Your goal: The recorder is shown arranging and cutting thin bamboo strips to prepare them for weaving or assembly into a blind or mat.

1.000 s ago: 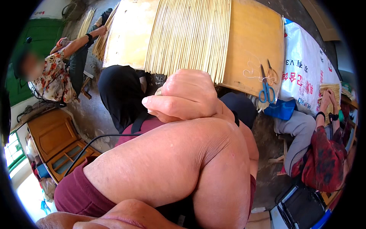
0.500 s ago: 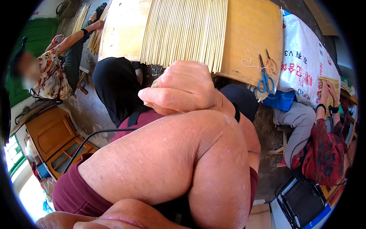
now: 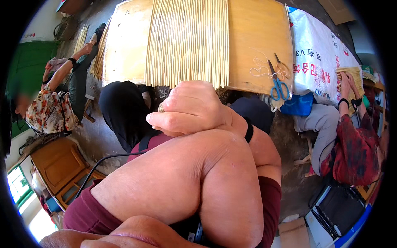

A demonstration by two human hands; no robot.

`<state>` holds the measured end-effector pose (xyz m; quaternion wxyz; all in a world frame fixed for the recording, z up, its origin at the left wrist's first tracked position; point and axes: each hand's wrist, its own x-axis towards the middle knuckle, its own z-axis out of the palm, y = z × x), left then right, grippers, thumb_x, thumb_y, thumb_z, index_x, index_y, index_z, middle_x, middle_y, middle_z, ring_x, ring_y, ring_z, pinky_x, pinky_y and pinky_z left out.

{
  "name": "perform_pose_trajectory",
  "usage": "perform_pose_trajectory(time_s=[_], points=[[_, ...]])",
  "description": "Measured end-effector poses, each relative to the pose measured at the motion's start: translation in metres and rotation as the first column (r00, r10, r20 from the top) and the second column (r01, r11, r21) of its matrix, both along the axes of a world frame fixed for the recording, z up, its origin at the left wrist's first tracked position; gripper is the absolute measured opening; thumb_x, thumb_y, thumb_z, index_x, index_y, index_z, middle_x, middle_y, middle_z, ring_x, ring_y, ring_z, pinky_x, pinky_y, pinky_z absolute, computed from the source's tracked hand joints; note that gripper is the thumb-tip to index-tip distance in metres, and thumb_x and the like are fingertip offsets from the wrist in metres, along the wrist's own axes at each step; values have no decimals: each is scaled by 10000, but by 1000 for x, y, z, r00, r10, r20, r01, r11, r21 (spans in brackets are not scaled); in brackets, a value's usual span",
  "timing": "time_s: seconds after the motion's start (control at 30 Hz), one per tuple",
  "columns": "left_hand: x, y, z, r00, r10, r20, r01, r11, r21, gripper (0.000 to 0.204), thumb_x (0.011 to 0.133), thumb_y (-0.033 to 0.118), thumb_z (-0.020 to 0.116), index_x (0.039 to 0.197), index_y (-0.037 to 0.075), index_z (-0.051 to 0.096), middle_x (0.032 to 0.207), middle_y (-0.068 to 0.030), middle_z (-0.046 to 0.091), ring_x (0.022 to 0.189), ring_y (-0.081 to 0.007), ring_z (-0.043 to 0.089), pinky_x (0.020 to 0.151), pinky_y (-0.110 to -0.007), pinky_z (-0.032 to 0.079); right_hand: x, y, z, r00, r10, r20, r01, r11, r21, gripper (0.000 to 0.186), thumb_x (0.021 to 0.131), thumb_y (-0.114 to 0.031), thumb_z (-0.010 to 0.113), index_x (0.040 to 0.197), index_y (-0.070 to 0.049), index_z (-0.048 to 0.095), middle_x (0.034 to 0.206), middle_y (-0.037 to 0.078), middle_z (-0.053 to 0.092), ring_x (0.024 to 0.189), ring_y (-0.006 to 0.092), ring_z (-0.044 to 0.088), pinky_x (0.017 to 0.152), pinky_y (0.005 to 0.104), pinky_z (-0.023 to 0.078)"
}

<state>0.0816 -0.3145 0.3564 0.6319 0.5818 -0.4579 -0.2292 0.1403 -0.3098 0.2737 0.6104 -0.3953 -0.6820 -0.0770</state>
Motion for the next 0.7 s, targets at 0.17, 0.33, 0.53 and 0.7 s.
perform_pose_trajectory(time_s=[0.17,0.33,0.53,0.7], points=[[2,-2,2,1000,-10,1,10,1000,0,256,923,221,502,1038,50,655,921,-104,681,863,-251,654,775,-371,505,-1,-1,-2,999,23,-32,-24,999,-25,231,652,25,732,852,-53,649,586,16,490,467,150,491,414,247,390],[2,-3,3,1000,-15,3,15,1000,0,260,923,228,502,1038,54,656,923,-105,682,863,-254,654,773,-374,505,-1,-2,-1,999,35,-16,-36,999,-37,226,660,14,738,854,-53,644,581,17,478,466,147,487,410,250,392],[0,-5,1,1000,-11,-2,11,1000,8,264,922,237,503,1039,58,658,926,-107,682,863,-259,653,771,-378,504,-5,-1,-3,1000,-17,-2,17,1000,7,134,662,-20,653,770,-98,640,578,-8,499,464,127,505,404,238,384],[-3,-8,1,1000,-18,10,18,1000,0,267,922,245,504,1039,62,659,929,-108,682,864,-262,653,769,-381,504,-7,-7,0,1000,-14,18,14,1000,-18,180,651,-5,703,796,-83,632,581,-1,490,466,137,497,410,242,392]])
